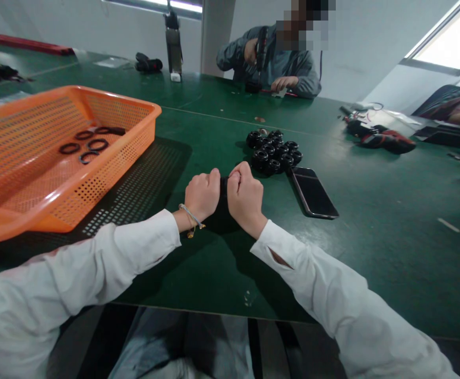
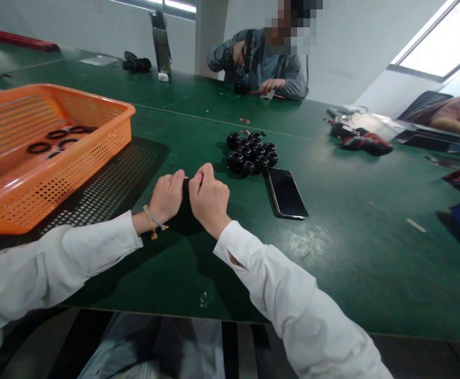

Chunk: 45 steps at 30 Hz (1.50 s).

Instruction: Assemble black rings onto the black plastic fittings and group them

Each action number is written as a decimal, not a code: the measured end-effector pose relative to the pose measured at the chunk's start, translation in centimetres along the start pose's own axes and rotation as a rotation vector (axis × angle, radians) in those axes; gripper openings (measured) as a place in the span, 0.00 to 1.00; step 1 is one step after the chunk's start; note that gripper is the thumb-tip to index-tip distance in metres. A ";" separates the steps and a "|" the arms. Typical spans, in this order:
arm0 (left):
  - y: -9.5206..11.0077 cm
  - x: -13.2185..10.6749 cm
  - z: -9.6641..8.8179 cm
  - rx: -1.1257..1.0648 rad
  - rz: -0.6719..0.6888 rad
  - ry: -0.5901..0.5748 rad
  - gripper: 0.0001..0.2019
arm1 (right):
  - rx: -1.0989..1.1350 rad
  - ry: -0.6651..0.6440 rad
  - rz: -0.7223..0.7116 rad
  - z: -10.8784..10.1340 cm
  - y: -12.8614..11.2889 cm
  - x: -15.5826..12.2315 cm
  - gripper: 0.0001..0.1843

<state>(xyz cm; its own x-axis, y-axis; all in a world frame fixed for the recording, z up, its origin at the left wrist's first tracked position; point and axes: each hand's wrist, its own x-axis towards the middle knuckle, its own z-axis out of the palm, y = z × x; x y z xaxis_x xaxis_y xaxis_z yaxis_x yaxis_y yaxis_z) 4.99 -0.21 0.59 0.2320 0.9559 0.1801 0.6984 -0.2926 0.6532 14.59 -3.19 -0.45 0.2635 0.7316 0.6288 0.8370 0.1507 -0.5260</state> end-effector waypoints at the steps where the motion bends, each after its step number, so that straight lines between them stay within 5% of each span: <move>1: 0.1 0.0 0.0 0.042 0.000 -0.008 0.22 | 0.013 0.000 0.026 0.0 0.0 0.1 0.09; 18: -0.4 0.3 -0.1 0.240 0.278 0.140 0.26 | 0.270 0.018 0.367 0.6 -1.0 0.3 0.14; 27: -0.5 0.6 0.0 0.000 0.159 0.072 0.27 | 0.251 -0.016 0.378 1.2 -0.2 0.3 0.17; 31: -0.7 0.9 -0.2 -0.122 0.082 -0.026 0.28 | 0.278 -0.109 0.305 0.6 0.6 0.6 0.17; 36: -1.1 1.2 -0.6 -0.042 0.060 -0.007 0.23 | 0.296 -0.367 0.058 -1.2 2.0 0.9 0.10; 39: -1.4 1.3 -0.8 -0.080 0.122 0.002 0.17 | 0.223 -0.481 -0.151 -1.6 2.8 1.0 0.23; 45: -1.8 1.0 -0.7 -0.493 0.284 -0.061 0.12 | 0.210 -0.415 -0.125 -1.1 3.4 1.2 0.17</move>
<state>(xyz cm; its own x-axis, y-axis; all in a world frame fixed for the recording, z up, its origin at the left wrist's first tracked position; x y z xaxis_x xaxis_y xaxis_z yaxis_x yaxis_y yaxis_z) 3.51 1.32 0.11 0.4131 0.8341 0.3657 0.2081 -0.4773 0.8537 18.27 -2.52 -0.81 -0.0826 0.8962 0.4359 0.7239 0.3545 -0.5918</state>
